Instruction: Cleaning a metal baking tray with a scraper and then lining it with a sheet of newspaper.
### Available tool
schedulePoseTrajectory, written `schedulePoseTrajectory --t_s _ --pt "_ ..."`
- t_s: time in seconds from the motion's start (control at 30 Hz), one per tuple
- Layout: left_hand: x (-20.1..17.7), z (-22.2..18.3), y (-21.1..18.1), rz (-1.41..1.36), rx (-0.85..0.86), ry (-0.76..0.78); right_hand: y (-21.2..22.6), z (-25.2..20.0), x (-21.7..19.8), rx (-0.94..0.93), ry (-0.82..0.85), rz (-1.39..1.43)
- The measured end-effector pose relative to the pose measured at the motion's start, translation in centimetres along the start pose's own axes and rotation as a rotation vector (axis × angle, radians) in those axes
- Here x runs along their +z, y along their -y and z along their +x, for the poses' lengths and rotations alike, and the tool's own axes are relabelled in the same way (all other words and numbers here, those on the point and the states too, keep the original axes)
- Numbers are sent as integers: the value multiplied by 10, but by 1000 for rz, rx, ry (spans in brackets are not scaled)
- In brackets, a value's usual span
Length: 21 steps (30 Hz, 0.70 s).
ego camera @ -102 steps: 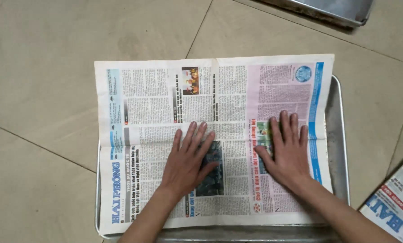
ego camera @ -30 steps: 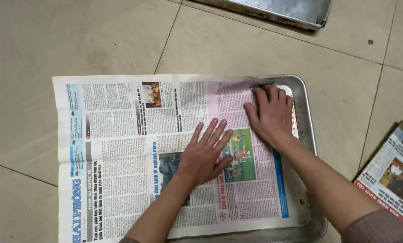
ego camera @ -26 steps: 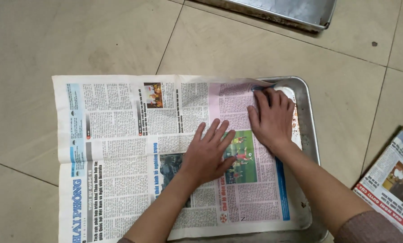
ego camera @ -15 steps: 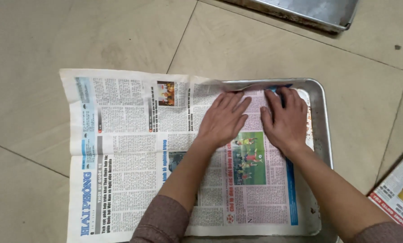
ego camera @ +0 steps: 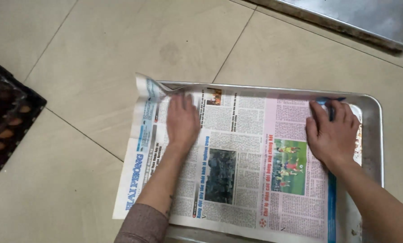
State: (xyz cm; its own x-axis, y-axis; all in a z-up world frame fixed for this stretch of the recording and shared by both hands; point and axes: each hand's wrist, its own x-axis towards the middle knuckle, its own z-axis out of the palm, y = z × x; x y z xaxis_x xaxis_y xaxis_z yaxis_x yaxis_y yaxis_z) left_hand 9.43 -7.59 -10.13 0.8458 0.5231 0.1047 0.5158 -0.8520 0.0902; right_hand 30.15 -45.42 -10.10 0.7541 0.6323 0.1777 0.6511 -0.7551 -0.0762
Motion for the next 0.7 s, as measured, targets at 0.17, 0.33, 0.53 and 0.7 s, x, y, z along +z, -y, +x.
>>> schedulePoseTrajectory --t_s 0.17,0.33,0.53,0.7 --pt "3 9 8 -69 62 76 -4 -2 4 0 10 0" --pt "17 13 60 -134 -195 -116 -7 -1 9 32 76 -4" --pt "-1 4 15 -194 -321 119 -10 -2 13 9 33 -45" --pt "15 1 38 -157 -166 45 -6 -3 13 -9 27 -82"
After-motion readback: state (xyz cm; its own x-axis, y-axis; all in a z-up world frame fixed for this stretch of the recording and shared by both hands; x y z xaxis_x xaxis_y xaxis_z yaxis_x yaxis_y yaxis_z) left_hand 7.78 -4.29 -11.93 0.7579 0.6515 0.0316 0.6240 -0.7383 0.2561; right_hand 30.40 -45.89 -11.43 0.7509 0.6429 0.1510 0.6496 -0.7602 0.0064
